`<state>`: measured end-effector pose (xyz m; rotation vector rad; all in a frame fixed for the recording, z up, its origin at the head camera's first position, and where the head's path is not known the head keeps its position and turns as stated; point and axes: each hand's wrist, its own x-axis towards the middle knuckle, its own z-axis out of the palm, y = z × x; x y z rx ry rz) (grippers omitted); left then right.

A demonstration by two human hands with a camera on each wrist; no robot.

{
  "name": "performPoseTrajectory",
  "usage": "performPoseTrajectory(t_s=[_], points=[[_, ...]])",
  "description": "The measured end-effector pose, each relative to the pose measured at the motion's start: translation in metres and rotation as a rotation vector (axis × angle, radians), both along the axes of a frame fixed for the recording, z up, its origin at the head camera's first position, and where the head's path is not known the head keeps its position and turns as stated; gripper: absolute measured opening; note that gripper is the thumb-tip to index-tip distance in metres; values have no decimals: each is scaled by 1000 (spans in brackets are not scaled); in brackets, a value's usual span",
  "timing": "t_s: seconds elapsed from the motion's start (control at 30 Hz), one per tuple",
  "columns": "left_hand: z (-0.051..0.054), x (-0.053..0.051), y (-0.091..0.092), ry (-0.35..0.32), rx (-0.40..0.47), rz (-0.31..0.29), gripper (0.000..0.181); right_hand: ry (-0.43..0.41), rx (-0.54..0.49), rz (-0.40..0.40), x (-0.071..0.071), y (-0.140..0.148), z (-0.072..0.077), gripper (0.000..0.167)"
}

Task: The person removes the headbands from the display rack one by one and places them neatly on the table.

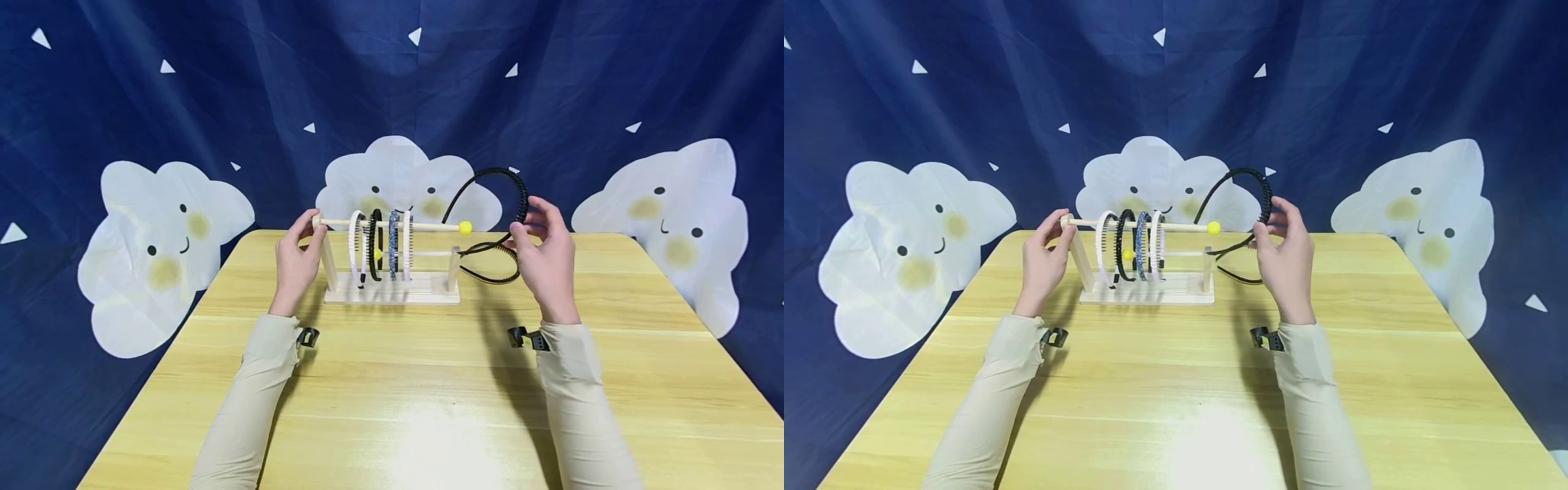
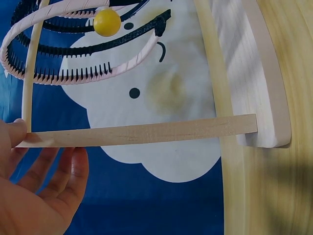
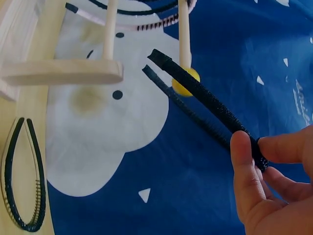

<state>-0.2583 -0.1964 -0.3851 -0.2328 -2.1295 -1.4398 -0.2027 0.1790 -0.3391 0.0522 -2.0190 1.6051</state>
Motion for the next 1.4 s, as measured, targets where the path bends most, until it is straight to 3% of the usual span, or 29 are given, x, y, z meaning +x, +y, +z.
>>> performPoseTrajectory(t_s=[0.43, 0.9, 1.4], points=[[-1, 0, -2, 6, -17, 7, 35, -2, -27, -67, -2, 33, -1, 48], [-1, 0, -1, 16, -19, 4, 35, -105, -43, -135, -2, 81, -9, 54], [-1, 1, -1, 22, -13, -4, 36, -150, -272, -125, -5, 118, -24, 56]])
